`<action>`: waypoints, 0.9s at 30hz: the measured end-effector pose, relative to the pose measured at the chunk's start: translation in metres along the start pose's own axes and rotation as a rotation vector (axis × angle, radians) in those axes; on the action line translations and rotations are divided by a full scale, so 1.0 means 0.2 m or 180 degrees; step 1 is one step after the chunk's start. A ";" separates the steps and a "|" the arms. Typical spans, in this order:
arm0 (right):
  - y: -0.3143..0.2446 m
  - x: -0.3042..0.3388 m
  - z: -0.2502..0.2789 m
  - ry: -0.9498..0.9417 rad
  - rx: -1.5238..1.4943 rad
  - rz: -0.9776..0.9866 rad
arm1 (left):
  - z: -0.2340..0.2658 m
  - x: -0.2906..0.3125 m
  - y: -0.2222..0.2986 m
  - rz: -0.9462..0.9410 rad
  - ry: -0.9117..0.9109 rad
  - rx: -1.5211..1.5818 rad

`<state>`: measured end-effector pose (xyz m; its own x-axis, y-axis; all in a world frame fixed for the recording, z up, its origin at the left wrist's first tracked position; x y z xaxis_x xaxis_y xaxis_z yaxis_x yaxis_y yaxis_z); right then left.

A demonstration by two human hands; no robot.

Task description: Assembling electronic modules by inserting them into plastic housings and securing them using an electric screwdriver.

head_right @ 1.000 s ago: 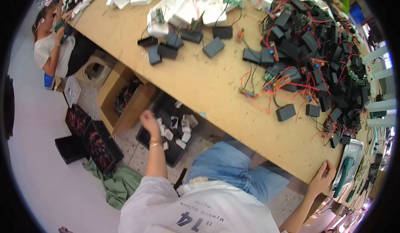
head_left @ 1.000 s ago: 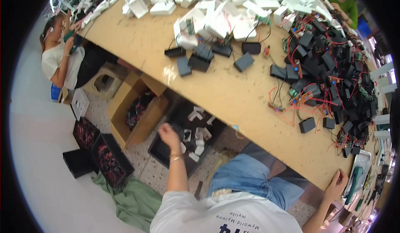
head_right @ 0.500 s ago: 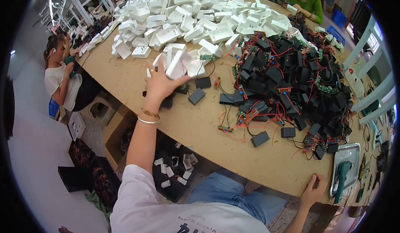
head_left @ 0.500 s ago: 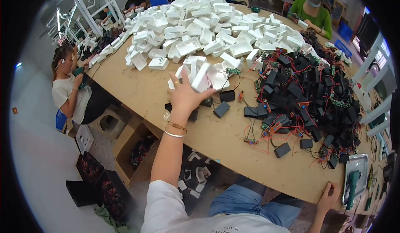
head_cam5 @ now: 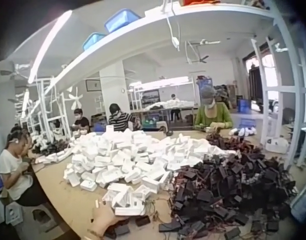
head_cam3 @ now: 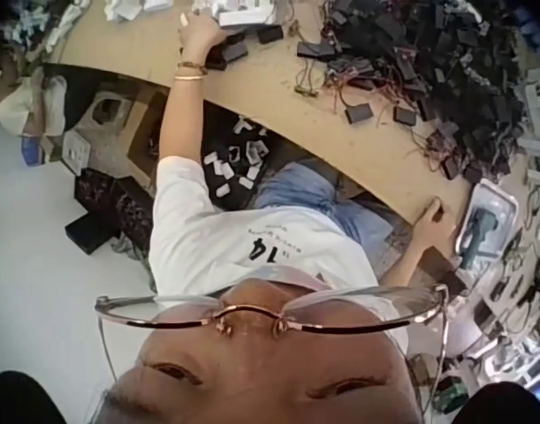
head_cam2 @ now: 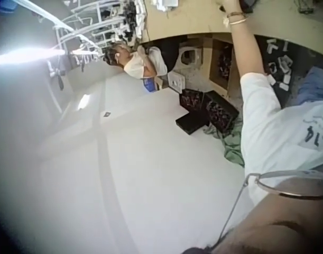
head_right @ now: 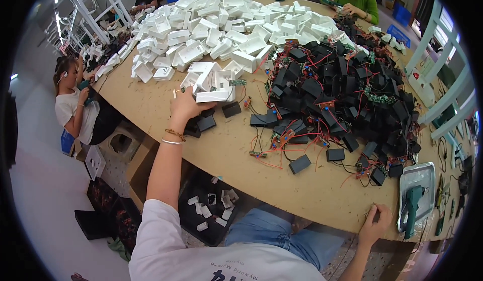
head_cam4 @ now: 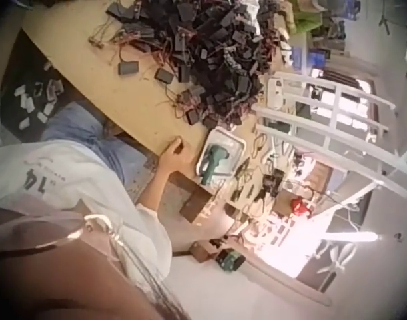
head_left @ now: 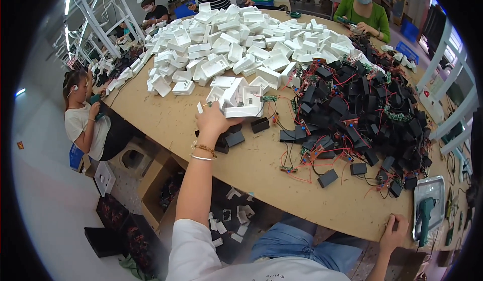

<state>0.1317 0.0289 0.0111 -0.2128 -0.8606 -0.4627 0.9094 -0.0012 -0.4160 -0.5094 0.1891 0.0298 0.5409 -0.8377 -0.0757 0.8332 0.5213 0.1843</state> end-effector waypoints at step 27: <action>0.06 -0.01 -0.02 -0.0128 0.0164 0.0114 | 0.07 0.58 -1.04 0.0313 -0.0139 0.6535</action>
<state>0.1423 0.0326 0.0037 -0.1663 -0.8803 -0.4444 0.9335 0.0045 -0.3584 -0.6216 -0.0180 -0.0028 0.5380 -0.8429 0.0137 -0.5289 -0.3248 0.7841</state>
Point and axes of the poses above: each hand's wrist, its own x-axis away from the middle knuckle, its own z-axis out of the back of the hand, y = z × x, the point moved 8 cm from there along -x, towards the middle knuckle, and after that the axes turned 2 degrees about -y, right-handed, at the moved point
